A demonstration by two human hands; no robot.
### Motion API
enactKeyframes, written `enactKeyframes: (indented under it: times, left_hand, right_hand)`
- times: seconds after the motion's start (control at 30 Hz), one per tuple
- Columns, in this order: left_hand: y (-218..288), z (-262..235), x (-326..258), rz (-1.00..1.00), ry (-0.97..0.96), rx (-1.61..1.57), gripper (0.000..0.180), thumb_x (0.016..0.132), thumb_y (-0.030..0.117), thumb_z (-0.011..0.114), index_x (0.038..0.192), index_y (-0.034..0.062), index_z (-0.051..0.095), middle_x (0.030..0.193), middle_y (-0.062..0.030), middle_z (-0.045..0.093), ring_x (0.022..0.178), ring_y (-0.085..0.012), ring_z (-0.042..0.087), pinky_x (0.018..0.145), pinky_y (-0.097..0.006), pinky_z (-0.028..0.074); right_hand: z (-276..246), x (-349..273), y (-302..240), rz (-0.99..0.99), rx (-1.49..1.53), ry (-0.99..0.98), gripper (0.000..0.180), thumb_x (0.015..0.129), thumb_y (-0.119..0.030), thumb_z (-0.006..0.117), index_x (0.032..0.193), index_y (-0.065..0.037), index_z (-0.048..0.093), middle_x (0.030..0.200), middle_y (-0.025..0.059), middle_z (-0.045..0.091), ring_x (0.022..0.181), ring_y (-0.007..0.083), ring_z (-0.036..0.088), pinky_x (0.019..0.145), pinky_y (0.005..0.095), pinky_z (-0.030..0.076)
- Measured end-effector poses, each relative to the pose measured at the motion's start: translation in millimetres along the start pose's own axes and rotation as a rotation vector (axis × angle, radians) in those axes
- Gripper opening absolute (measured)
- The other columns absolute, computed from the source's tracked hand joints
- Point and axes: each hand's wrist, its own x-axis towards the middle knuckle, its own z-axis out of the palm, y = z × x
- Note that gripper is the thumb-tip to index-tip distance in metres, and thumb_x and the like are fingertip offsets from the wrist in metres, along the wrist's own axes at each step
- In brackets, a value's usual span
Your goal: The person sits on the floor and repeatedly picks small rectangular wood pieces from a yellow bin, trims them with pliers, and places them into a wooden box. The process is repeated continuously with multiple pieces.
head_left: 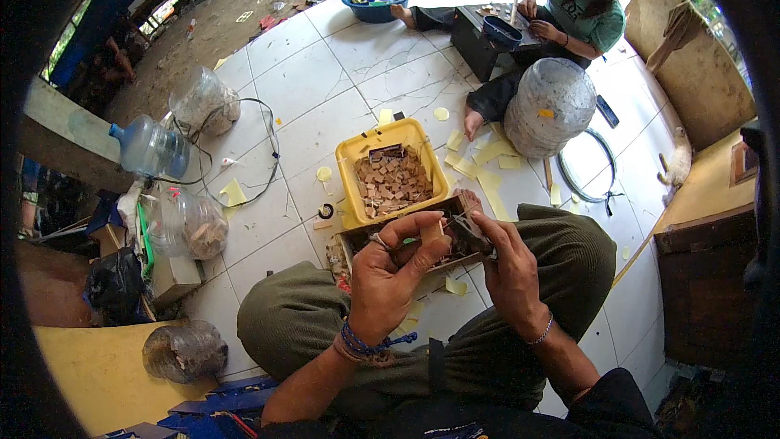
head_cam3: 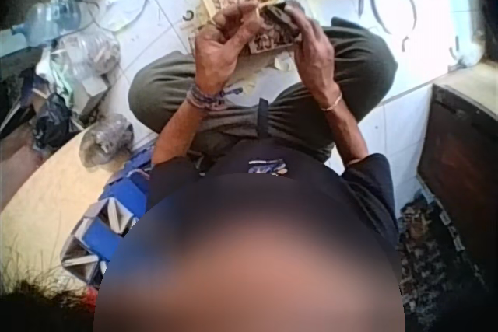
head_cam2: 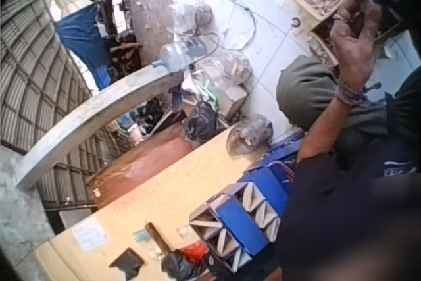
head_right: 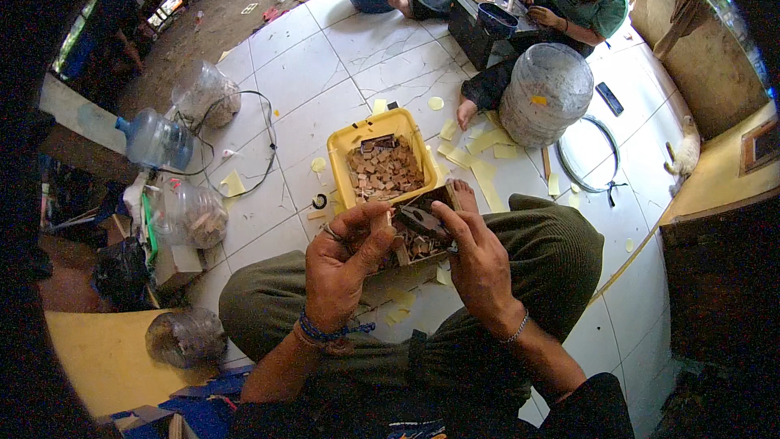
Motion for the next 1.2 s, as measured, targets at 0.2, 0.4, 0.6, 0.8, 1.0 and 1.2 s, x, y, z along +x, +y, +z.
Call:
enactKeyframes:
  times: [0.2,0.4,0.6,0.8,1.0,1.2]
  left_hand:
    - [1,1,0,0.006,0.002,-0.001,0.04,0.099,0.01,0.073,0.136,-0.0013,0.062,0.127,-0.0123,0.071,0.114,-0.0152,0.069,0.1,-0.029,0.057]
    - [0,2,1,0.036,0.013,-0.038,0.039,0.098,0.009,0.075,0.133,-0.0017,0.063,0.122,-0.0114,0.073,0.11,-0.0134,0.069,0.098,-0.028,0.057]
    - [4,-3,2,0.038,-0.028,-0.004,0.035,0.098,0.009,0.074,0.131,-0.0003,0.067,0.119,-0.0089,0.074,0.108,-0.0112,0.069,0.098,-0.027,0.057]
    - [17,-17,-1,-0.129,-0.161,-0.007,0.035,0.099,0.009,0.073,0.132,0.0004,0.067,0.12,-0.008,0.074,0.108,-0.0109,0.068,0.098,-0.027,0.056]
    - [18,-16,1,-0.153,-0.157,-0.025,0.036,0.1,0.007,0.071,0.135,-0.001,0.065,0.123,-0.0086,0.073,0.109,-0.012,0.069,0.099,-0.028,0.056]
    - [16,-15,5,-0.139,-0.072,-0.103,0.032,0.101,0.004,0.069,0.132,-0.0007,0.065,0.125,-0.0089,0.071,0.108,-0.0153,0.069,0.099,-0.031,0.057]
  right_hand:
    - [-1,0,-1,-0.001,-0.018,-0.004,0.072,0.079,0.018,0.069,0.144,-0.007,0.055,0.117,0.0196,0.066,0.102,0.0375,0.07,0.085,0.0441,0.058]
    - [-3,-1,-1,-0.017,-0.037,-0.01,0.067,0.08,0.016,0.068,0.142,-0.006,0.055,0.112,0.0193,0.066,0.097,0.0354,0.071,0.081,0.0439,0.058]
    - [-12,2,-8,0.02,0.141,-0.106,0.046,0.089,0.004,0.074,0.131,-0.004,0.059,0.103,0.0177,0.072,0.087,0.0293,0.075,0.076,0.0409,0.059]
    - [-48,10,-5,0.324,0.454,-0.707,0.037,0.098,-0.021,0.075,0.128,-0.005,0.058,0.081,0.0126,0.072,0.072,0.026,0.071,0.068,0.0364,0.054]
    - [-40,7,-6,0.333,0.434,-0.653,0.035,0.098,-0.018,0.075,0.125,-0.004,0.06,0.088,0.0124,0.074,0.079,0.0212,0.072,0.072,0.0362,0.055]
    - [-24,6,-4,0.069,0.142,-0.342,0.038,0.093,-0.014,0.078,0.128,-0.007,0.063,0.1,0.0141,0.074,0.086,0.03,0.074,0.075,0.0404,0.057]
